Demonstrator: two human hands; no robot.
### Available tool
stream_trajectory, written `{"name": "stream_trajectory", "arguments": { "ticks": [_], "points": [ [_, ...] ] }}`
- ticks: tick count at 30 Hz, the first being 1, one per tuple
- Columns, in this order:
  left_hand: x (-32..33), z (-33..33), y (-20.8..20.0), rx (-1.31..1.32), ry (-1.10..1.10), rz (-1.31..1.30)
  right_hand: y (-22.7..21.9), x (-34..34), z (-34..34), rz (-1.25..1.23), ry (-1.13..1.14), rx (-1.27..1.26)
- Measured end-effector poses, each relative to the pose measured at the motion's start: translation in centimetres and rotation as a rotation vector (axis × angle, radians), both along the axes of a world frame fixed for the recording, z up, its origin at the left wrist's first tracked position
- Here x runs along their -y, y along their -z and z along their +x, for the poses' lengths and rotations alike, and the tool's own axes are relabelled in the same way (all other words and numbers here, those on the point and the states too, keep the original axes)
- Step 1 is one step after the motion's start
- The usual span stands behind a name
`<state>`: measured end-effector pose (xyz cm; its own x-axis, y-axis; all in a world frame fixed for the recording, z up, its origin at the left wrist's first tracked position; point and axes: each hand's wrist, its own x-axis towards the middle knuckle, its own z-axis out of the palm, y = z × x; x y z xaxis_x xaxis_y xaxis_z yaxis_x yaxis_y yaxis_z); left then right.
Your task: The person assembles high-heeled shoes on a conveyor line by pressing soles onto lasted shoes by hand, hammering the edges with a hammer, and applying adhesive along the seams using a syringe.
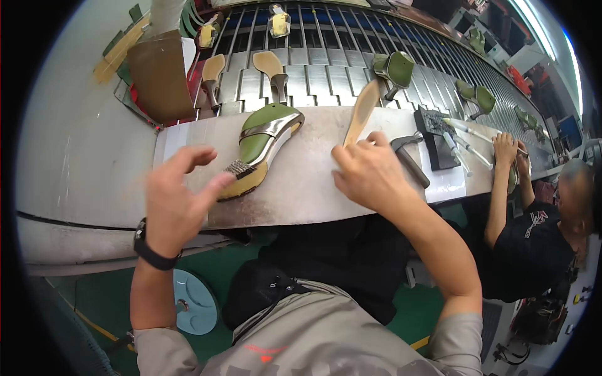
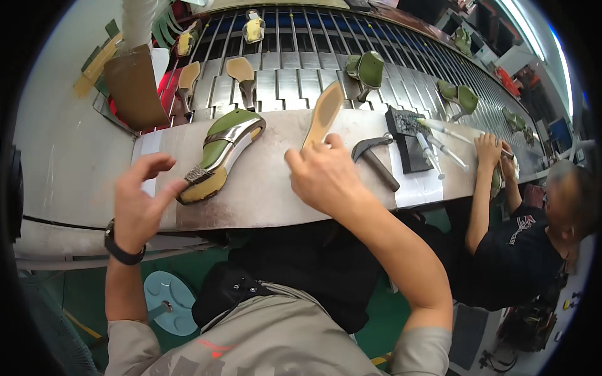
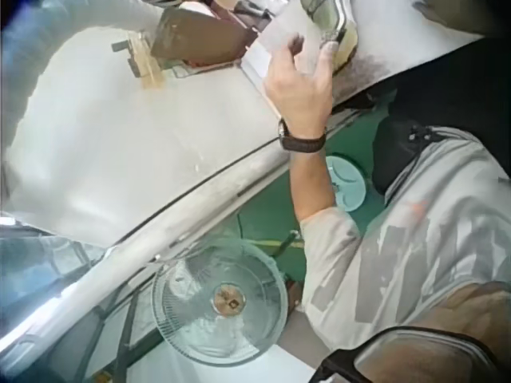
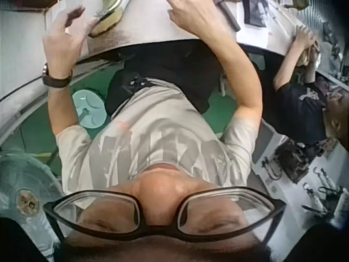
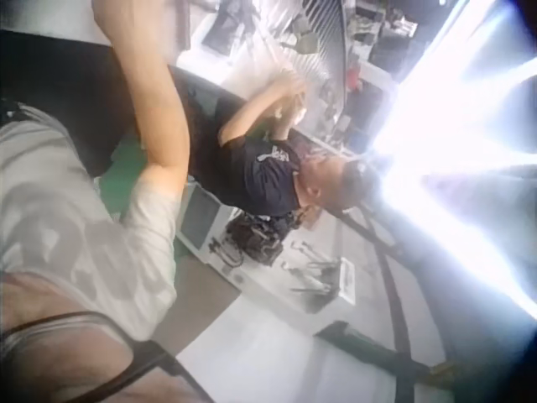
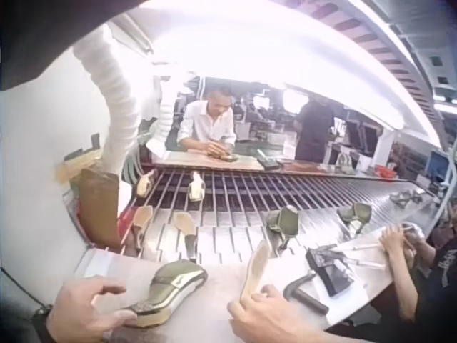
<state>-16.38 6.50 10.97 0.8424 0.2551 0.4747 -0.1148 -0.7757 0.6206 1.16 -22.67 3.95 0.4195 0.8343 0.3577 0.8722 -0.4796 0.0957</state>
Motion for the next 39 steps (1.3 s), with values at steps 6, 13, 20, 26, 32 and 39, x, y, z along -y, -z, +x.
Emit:
{"name": "stream_trajectory", "arguments": {
  "ticks": [6, 13, 20, 26, 32, 39],
  "points": [
    [-2.9, -1.6, 5.6, -0.341, -0.02, -0.075, -0.9, -1.7, -0.1, 0.516, -0.029, -0.392],
    [-1.3, 1.6, -0.8, 0.113, 0.11, -0.312, 3.7, -6.5, -3.2, 1.155, 0.221, -1.036],
    [0.4, 9.4, 1.6, 0.591, 0.267, -0.759, 3.2, -1.2, -2.2, 1.097, 0.36, -1.016],
    [0.6, 11.6, 0.8, 0.439, 0.351, -0.898, 4.3, -1.1, -4.4, 1.1, 0.347, -0.668],
    [-1.5, 10.5, -0.1, 0.346, 0.363, -0.955, 5.1, 4.5, -10.8, 1.378, 0.33, -1.084],
    [0.0, 9.9, -1.9, 0.292, 0.563, -1.18, 6.8, 9.7, -18.2, 1.581, 0.212, -1.948]
  ]
}}
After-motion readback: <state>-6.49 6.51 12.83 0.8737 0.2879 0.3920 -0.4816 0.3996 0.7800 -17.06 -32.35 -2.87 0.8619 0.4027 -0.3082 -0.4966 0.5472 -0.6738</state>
